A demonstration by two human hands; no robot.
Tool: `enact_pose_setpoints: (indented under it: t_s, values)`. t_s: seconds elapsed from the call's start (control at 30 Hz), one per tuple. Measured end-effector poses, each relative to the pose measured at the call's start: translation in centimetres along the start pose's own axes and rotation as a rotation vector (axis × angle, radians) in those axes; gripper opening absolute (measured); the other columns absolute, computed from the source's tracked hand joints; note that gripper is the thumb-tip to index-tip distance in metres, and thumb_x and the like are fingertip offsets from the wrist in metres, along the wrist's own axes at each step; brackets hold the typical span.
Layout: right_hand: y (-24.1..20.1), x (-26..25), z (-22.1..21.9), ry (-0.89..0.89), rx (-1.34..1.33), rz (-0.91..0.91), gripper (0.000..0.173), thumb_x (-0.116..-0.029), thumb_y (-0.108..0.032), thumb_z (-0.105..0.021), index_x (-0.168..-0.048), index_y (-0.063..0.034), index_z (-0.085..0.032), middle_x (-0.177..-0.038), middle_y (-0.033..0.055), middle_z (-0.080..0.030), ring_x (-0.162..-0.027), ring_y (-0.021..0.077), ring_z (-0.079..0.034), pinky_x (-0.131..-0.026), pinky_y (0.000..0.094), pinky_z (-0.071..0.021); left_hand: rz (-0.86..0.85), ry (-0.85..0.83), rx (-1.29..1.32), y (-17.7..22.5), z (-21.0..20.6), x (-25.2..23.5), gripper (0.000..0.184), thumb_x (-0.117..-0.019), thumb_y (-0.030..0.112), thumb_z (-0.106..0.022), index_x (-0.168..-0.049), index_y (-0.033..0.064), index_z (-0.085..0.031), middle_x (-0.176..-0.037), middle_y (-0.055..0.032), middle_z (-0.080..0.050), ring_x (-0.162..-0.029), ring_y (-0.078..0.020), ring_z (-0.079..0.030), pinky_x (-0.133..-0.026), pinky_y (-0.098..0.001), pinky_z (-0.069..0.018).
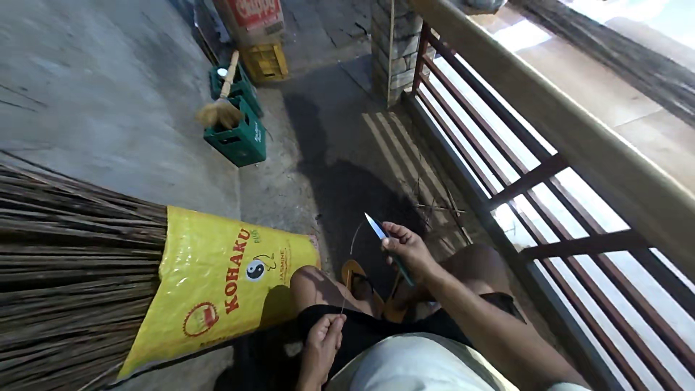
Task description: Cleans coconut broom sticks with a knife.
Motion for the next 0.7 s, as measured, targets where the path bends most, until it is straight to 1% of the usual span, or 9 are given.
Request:
enact_pose_setpoints:
  t_s: [0.1,0.17,0.2,0.3,0.4,0.47,0.57,0.63,0.7]
  values:
    - [1.8,0.1,1.5,0.264,-0.188,0.024,0.069,-0.0997,0.0,-0.058,-0.159,-0.0042,-0.022,-0.086,0.011,-0.067,-0.062,0.0142,-0.063,-0.053,0.0264,-0.0543,-0.015,0.016,-0.002,0.2,0.6,-0.4,0.016,-0.1011,0.008,-0.056,-0.103,0.0009,-0.069,-0.061,0.0058,-0.053,-0.049,-0.0005,-0.044,-0.046,-0.0157,-0.0376]
    - [2.6,0.3,2.7,0.38,-0.243,0.001,0.072,-0.1012,0.001,-0.057,-0.161,-0.0059,-0.017,-0.088,0.0124,-0.067,-0.06,0.0145,-0.064,-0.051,0.026,-0.0545,-0.011,0.028,-0.011,0.0,1.1,-0.4,0.015,-0.1008,0.008,-0.056,-0.102,0.0009,-0.069,-0.061,0.006,-0.052,-0.048,-0.0002,-0.044,-0.047,-0.0153,-0.0378]
    - [3.1,0.6,2.7,0.372,-0.218,-0.033,0.07,-0.1018,0.0,-0.057,-0.159,-0.0041,-0.018,-0.089,0.0116,-0.066,-0.06,0.0138,-0.063,-0.051,0.0256,-0.0543,-0.004,0.032,-0.012,0.0,1.2,-0.4,0.015,-0.1011,0.008,-0.055,-0.101,0.0011,-0.068,-0.061,0.0062,-0.052,-0.048,0.0001,-0.044,-0.046,-0.015,-0.0375]
    - [4.4,1.8,0.5,0.081,-0.057,-0.113,0.057,-0.1004,-0.005,-0.058,-0.152,0.0013,-0.034,-0.089,0.0083,-0.067,-0.062,0.0121,-0.062,-0.055,0.0266,-0.054,0.004,0.031,-0.004,0.1,0.8,-0.6,0.015,-0.1014,0.008,-0.056,-0.101,0.0012,-0.069,-0.061,0.0055,-0.054,-0.049,-0.0003,-0.045,-0.047,-0.0154,-0.0382]
    - [6.2,3.5,-3.5,-0.268,0.059,-0.198,0.052,-0.0991,-0.012,-0.061,-0.147,-0.0008,-0.044,-0.088,0.0057,-0.068,-0.063,0.0107,-0.062,-0.056,0.027,-0.0541,-0.01,0.032,0.016,0.7,-0.4,-0.8,0.013,-0.1007,0.007,-0.057,-0.1,0.0004,-0.068,-0.063,0.0047,-0.055,-0.05,-0.0012,-0.046,-0.049,-0.0162,-0.0402]
    - [7.7,4.5,-5.5,-0.396,0.092,-0.27,0.046,-0.099,-0.013,-0.061,-0.142,-0.0019,-0.049,-0.088,0.0057,-0.068,-0.059,0.0103,-0.06,-0.053,0.026,-0.0523,-0.031,0.04,-0.019,1.1,-1.1,-0.8,0.014,-0.1,0.007,-0.057,-0.101,-0.0005,-0.068,-0.065,0.0037,-0.057,-0.052,-0.0022,-0.049,-0.051,-0.0178,-0.0429]
    - [9.1,5.0,-6.8,-0.42,0.089,-0.336,0.035,-0.1004,-0.011,-0.061,-0.134,-0.0007,-0.056,-0.086,0.0041,-0.068,-0.057,0.0084,-0.059,-0.05,0.0238,-0.0504,-0.083,0.067,-0.046,1.7,-1.7,-0.5,0.012,-0.0989,0.006,-0.057,-0.098,-0.0014,-0.067,-0.066,0.0033,-0.057,-0.053,-0.0022,-0.051,-0.053,-0.0181,-0.045]
    - [8.7,4.6,-6.7,-0.398,0.072,-0.325,0.025,-0.1,-0.009,-0.062,-0.124,-0.0004,-0.061,-0.085,0.004,-0.069,-0.056,0.008,-0.059,-0.05,0.0234,-0.0505,-0.124,0.087,-0.064,2.0,-1.6,-0.2,0.012,-0.0981,0.005,-0.058,-0.099,-0.0022,-0.068,-0.067,0.0035,-0.059,-0.054,-0.0014,-0.052,-0.054,-0.0179,-0.0463]
    - [7.6,3.8,-5.7,-0.333,0.061,-0.291,0.021,-0.0995,-0.009,-0.062,-0.119,0.0003,-0.063,-0.084,0.0048,-0.069,-0.056,0.0085,-0.059,-0.05,0.0239,-0.0511,-0.157,0.097,-0.081,1.9,-1.3,0.3,0.014,-0.0986,0.005,-0.058,-0.101,-0.0028,-0.069,-0.069,0.0037,-0.06,-0.056,-0.0003,-0.052,-0.055,-0.017,-0.0465]
Point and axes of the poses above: each hand's wrist, its own x-axis away from the middle knuckle, its own z-axis out of the back of the hand, y = z × x, the point moved 9 cm from there along -x, towards the middle knuckle
